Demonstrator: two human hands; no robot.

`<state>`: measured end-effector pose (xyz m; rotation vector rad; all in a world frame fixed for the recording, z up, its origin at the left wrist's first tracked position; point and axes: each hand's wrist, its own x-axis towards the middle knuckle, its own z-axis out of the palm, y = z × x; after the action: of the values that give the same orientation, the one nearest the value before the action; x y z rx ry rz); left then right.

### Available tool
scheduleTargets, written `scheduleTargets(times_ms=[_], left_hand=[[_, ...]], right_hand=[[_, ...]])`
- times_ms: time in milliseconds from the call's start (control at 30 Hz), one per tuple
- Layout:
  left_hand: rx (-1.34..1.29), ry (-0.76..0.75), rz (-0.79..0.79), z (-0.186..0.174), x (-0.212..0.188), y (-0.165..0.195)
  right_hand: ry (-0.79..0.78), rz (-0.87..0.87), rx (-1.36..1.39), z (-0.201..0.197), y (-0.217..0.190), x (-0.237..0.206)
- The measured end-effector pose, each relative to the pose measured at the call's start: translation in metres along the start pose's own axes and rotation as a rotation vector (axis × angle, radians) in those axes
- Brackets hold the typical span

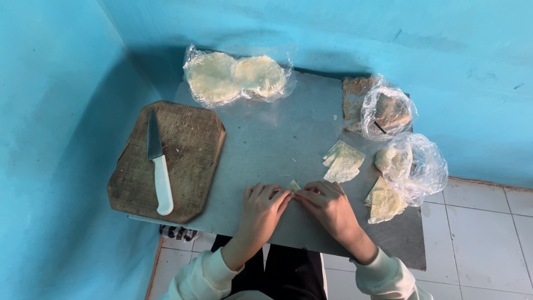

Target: The person takes triangular pastry wrappers one at a time, spoons filling from a plastic-covered container onto a wrapper, then folds and pinches the wrapper closed into a filled triangle, setting finished pieces on the table. They repeat this cycle throughout the clip.

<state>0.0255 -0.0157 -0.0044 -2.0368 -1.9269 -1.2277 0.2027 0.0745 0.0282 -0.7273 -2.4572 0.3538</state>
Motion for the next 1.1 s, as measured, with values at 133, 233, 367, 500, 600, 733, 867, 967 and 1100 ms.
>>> scheduleTargets(times_ms=[133, 233, 367, 500, 600, 733, 867, 967, 1100], left_hand=[[-0.04, -0.015, -0.024, 0.003, -0.002, 0.003], [-0.061, -0.031, -0.005, 0.003, 0.0, 0.002], [-0.057, -0.058, 0.076, 0.001, 0.002, -0.004], [-0.01, -0.077, 0.143, 0.003, 0.003, -0.01], [-0.016, -0.074, 0.172, 0.006, 0.004, -0.014], [-0.029, -0.116, 0.152, 0.007, 0.006, -0.016], [-0.062, -0.106, 0.13, 0.007, 0.012, -0.017], [-0.091, -0.112, 0.101, 0.005, 0.014, -0.016], [-0.113, -0.11, 0.046, 0.003, 0.014, -0.015]], right_hand=[[-0.006, -0.013, -0.006, 0.001, 0.0, -0.001], [-0.018, -0.021, 0.019, 0.001, 0.003, 0.0], [-0.039, -0.054, 0.036, -0.001, 0.007, 0.004], [-0.078, -0.008, 0.078, -0.002, 0.008, 0.009], [-0.077, -0.037, 0.094, -0.004, 0.008, 0.012], [-0.11, -0.087, 0.074, -0.012, 0.008, 0.015], [-0.125, -0.098, 0.055, -0.016, 0.006, 0.016], [-0.095, -0.128, 0.021, -0.018, 0.001, 0.013], [-0.051, -0.129, 0.001, -0.016, -0.004, 0.006]])
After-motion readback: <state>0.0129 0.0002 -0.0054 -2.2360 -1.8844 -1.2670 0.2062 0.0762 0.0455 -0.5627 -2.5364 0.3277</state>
